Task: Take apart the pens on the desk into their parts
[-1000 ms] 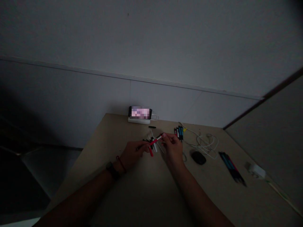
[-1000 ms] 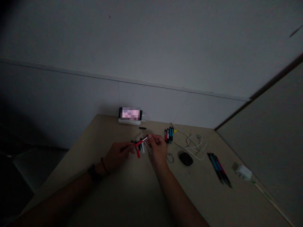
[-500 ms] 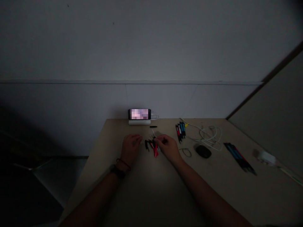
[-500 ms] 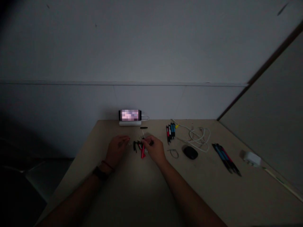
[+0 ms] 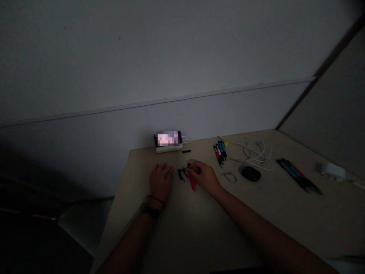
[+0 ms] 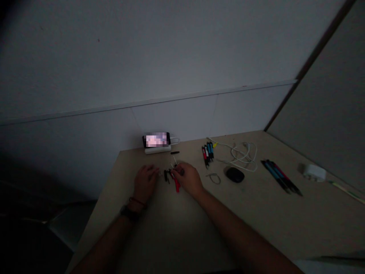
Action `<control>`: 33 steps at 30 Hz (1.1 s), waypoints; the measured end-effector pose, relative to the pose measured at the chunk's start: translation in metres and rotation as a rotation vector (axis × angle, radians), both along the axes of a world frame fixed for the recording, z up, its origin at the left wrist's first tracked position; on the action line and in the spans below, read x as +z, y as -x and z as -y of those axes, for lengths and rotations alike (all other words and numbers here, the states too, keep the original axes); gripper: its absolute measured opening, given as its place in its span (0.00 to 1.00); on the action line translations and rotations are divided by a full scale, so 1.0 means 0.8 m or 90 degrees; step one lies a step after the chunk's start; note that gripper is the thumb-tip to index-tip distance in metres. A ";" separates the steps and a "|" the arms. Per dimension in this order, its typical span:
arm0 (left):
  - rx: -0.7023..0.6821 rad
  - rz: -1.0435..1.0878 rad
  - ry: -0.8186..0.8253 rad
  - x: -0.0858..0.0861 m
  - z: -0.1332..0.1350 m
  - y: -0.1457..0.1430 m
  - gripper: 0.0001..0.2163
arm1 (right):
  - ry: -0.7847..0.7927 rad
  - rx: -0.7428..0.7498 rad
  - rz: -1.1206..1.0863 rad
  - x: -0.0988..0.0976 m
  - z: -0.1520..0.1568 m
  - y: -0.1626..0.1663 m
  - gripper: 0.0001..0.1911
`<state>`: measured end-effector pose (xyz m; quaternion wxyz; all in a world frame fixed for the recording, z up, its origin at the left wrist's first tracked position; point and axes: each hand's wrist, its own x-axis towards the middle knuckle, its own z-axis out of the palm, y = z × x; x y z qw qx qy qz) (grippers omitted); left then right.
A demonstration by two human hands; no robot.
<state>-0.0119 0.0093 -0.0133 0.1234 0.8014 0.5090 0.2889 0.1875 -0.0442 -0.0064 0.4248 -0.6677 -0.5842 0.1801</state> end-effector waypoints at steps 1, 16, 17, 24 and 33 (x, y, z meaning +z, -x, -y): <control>0.000 -0.003 0.001 0.000 0.000 0.000 0.15 | 0.000 0.002 0.016 0.001 0.000 0.001 0.10; -0.005 -0.004 0.012 -0.005 -0.002 0.000 0.15 | -0.023 0.003 0.067 0.006 0.002 0.005 0.10; -0.005 0.000 0.012 -0.005 -0.002 0.000 0.15 | -0.028 0.006 0.066 0.006 0.002 0.005 0.10; 0.002 0.068 -0.005 -0.006 -0.001 -0.003 0.13 | -0.037 0.022 0.056 -0.001 -0.001 0.004 0.11; -0.067 0.206 -0.052 0.003 0.007 -0.008 0.11 | -0.041 0.022 0.033 0.000 -0.001 0.004 0.11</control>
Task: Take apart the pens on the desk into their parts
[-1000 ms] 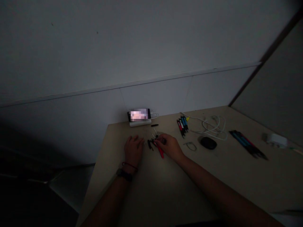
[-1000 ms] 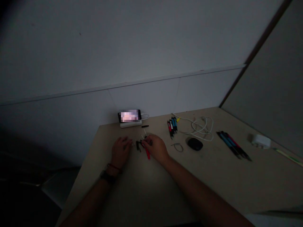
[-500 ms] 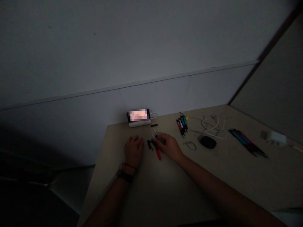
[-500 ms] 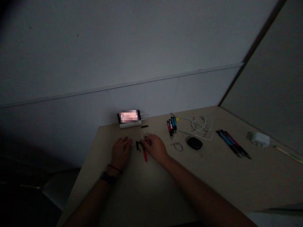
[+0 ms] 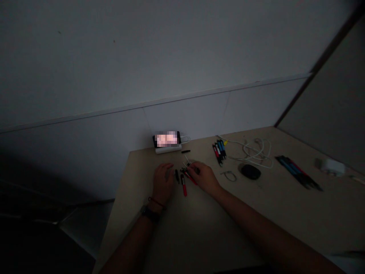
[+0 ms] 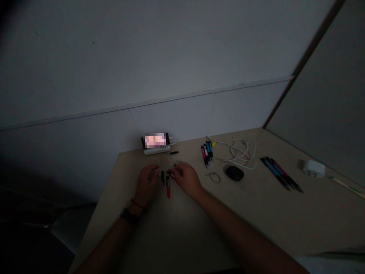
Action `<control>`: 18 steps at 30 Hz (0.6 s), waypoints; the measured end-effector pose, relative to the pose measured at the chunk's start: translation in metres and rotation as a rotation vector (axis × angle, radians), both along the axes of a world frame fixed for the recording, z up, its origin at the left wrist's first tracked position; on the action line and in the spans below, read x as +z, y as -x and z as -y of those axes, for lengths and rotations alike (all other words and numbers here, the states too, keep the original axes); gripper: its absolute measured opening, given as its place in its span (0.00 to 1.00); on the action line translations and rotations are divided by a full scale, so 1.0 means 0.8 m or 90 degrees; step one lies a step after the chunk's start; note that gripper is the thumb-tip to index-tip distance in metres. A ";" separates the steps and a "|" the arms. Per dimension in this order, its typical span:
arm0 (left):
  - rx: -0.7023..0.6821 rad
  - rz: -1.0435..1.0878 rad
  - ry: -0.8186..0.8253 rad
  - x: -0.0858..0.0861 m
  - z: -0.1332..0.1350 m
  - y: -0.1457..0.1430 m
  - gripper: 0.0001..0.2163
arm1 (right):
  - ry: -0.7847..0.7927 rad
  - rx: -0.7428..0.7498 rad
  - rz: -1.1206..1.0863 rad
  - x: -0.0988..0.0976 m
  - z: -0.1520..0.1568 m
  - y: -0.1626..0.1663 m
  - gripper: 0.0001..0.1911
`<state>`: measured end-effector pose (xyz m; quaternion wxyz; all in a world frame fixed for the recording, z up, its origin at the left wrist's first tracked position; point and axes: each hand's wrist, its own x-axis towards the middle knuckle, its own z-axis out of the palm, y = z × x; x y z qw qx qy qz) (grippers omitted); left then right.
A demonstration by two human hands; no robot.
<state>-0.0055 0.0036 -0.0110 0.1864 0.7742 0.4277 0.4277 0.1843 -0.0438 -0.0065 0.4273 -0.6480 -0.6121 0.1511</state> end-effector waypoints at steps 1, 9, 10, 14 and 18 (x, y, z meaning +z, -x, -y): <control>-0.005 0.008 0.001 0.001 0.001 0.000 0.11 | 0.000 0.002 -0.001 0.000 0.000 0.001 0.11; -0.015 0.057 0.033 0.010 0.008 -0.001 0.09 | -0.010 -0.016 0.029 0.003 -0.002 -0.007 0.12; -0.012 0.062 0.045 0.011 0.008 -0.001 0.09 | -0.018 -0.032 0.046 0.004 -0.003 -0.012 0.13; -0.002 0.075 0.110 0.012 0.009 -0.001 0.09 | -0.030 -0.166 0.135 0.008 -0.006 -0.035 0.14; 0.003 0.091 0.151 0.012 0.009 -0.001 0.09 | 0.081 -0.282 0.241 0.012 -0.003 -0.054 0.22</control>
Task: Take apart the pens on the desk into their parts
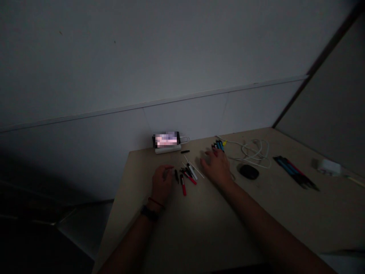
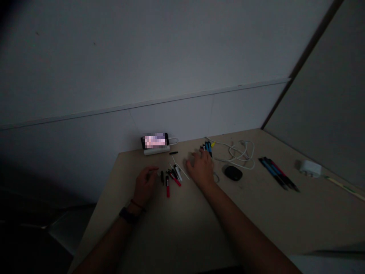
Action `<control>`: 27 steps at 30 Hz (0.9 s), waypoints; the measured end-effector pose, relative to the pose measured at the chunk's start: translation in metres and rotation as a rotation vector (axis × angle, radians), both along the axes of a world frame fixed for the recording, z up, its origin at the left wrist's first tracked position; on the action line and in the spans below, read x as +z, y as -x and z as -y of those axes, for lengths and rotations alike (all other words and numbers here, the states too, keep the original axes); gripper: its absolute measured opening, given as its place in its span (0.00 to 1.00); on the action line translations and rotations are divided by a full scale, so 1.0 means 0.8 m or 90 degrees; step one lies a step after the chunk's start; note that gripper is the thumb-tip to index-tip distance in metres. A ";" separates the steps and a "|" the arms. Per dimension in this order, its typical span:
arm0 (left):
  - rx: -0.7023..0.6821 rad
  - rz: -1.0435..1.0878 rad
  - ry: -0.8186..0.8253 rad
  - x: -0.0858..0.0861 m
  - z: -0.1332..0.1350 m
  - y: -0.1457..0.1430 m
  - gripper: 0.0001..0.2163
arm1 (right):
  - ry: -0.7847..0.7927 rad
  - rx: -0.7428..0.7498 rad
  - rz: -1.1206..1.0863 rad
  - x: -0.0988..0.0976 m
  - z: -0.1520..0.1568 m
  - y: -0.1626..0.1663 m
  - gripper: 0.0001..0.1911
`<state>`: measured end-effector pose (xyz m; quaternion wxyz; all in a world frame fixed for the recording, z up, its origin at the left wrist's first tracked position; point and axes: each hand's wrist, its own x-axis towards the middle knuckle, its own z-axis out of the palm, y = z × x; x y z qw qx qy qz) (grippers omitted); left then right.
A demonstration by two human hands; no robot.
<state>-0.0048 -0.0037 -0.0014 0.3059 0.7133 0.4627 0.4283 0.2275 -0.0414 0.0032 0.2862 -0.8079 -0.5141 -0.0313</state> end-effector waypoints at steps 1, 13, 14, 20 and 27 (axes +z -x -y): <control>0.000 0.002 0.005 0.000 0.000 0.000 0.09 | 0.040 -0.021 0.011 0.001 0.001 -0.003 0.25; 0.003 0.009 0.019 -0.001 -0.001 -0.001 0.10 | 0.249 0.011 0.052 -0.005 0.003 -0.002 0.35; 0.003 0.008 0.021 -0.001 0.000 -0.001 0.10 | 0.246 0.018 0.055 -0.005 0.003 -0.002 0.34; 0.000 0.009 0.024 -0.003 0.000 -0.001 0.10 | 0.183 -0.002 0.055 0.008 0.005 -0.009 0.29; -0.002 0.017 0.032 -0.001 -0.001 -0.001 0.10 | 0.171 -0.039 0.062 0.016 0.008 -0.014 0.26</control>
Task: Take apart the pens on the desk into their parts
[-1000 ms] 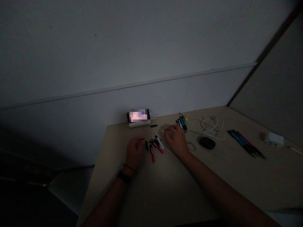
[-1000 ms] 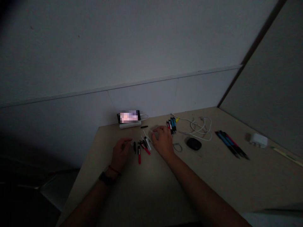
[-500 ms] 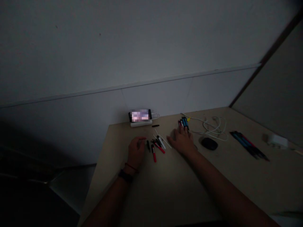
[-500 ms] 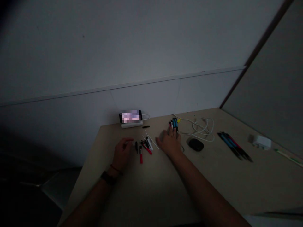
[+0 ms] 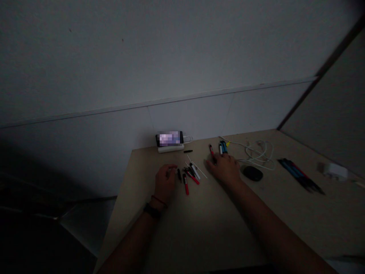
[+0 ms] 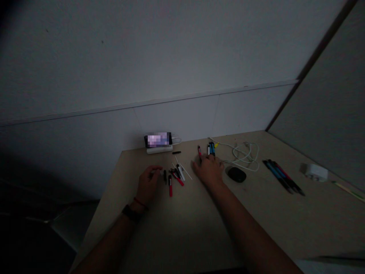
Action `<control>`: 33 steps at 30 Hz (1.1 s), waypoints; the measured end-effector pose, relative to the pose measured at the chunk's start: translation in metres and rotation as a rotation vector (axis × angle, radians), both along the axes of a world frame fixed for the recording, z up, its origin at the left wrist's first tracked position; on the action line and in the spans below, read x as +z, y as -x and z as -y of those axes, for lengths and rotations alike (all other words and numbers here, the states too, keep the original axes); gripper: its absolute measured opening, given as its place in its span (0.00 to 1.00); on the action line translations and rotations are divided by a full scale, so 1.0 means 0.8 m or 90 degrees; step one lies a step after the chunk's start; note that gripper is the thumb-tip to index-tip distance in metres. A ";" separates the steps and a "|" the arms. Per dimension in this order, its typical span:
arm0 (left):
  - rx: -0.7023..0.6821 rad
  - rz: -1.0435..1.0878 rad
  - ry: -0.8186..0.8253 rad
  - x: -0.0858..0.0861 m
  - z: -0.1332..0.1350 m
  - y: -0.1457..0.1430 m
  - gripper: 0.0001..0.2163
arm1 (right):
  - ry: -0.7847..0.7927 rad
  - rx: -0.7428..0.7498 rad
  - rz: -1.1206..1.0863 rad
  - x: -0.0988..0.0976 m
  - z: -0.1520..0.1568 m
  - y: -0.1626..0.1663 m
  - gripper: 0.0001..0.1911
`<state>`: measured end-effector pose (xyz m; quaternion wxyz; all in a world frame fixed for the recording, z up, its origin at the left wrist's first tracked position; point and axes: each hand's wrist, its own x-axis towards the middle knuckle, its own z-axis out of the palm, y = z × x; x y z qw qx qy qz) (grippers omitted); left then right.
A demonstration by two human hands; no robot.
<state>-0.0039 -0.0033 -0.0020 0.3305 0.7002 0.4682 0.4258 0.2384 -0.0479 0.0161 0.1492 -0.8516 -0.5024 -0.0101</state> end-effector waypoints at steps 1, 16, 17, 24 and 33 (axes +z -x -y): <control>0.001 0.000 0.002 0.001 0.000 0.000 0.10 | 0.003 0.004 0.002 -0.001 0.000 -0.001 0.25; -0.003 0.036 0.011 0.001 0.001 -0.002 0.10 | -0.196 0.058 -0.133 0.000 -0.008 -0.013 0.16; -0.001 0.039 0.013 0.001 0.001 -0.003 0.09 | -0.240 0.062 -0.167 0.001 -0.009 -0.012 0.16; -0.008 0.077 0.023 0.009 0.006 -0.006 0.10 | -0.379 0.128 -0.458 0.010 -0.009 0.012 0.22; -0.071 0.146 0.052 0.008 0.011 -0.007 0.14 | -0.289 0.279 -0.579 -0.004 -0.002 0.051 0.22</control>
